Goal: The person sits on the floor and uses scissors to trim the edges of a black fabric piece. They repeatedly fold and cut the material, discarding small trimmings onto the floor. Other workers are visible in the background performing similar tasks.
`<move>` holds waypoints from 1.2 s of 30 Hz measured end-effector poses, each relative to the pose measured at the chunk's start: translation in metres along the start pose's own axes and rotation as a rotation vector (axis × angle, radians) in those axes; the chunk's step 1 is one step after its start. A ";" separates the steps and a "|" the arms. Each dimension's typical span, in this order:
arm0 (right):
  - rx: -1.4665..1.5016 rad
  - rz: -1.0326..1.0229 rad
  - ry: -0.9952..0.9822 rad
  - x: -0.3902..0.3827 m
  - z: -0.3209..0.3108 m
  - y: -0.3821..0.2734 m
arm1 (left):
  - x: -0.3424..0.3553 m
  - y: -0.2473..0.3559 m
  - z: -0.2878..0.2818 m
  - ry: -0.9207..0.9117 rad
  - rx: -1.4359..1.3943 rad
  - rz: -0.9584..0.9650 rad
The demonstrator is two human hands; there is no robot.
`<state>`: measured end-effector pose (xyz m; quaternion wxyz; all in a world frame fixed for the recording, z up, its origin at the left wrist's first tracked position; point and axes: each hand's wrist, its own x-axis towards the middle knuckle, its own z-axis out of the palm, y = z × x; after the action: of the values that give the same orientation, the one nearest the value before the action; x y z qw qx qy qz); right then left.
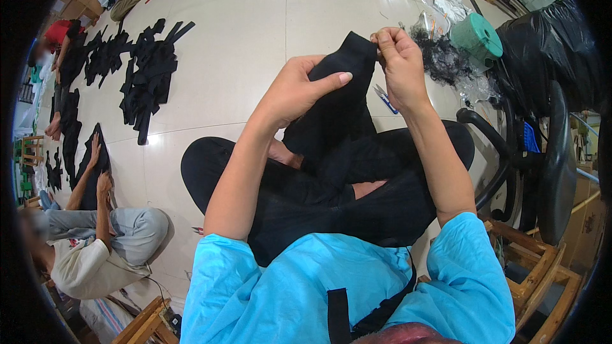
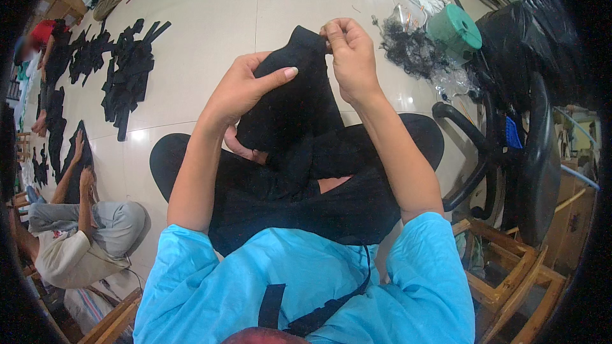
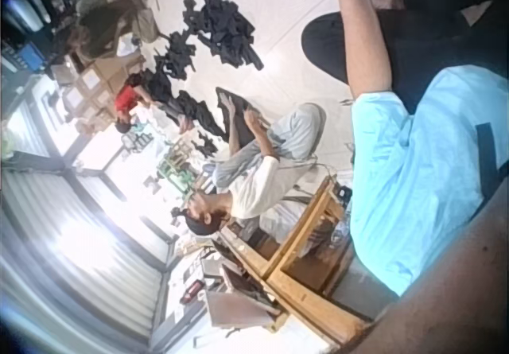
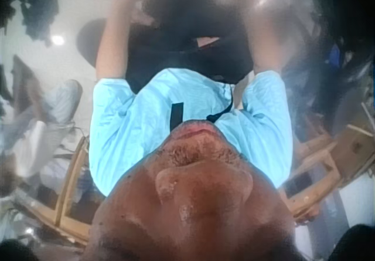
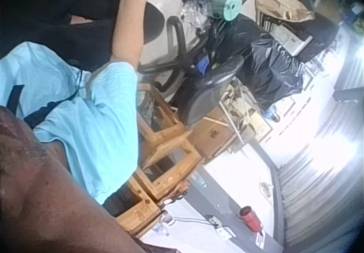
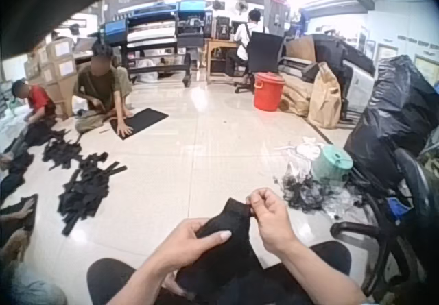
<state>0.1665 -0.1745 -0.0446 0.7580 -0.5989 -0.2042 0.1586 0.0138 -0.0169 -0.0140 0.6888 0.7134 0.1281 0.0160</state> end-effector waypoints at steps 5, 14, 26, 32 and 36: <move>0.092 0.088 0.057 0.009 -0.004 0.009 | 0.003 -0.009 -0.001 0.035 0.021 0.036; 0.364 0.257 0.034 0.025 -0.031 0.018 | 0.005 -0.010 0.000 0.008 0.100 -0.025; 0.586 0.224 0.106 0.057 -0.093 0.006 | 0.005 -0.005 -0.011 -0.034 0.038 -0.166; 0.468 0.261 0.102 0.048 -0.073 -0.011 | 0.006 -0.006 -0.015 -0.078 0.059 -0.154; -0.159 0.087 -0.192 0.026 -0.045 -0.023 | 0.008 -0.016 -0.022 -0.079 -0.009 -0.104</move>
<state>0.2112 -0.2053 -0.0282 0.6775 -0.6473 -0.2618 0.2312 0.0147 0.0063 -0.0304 0.6966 0.7026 0.1376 -0.0471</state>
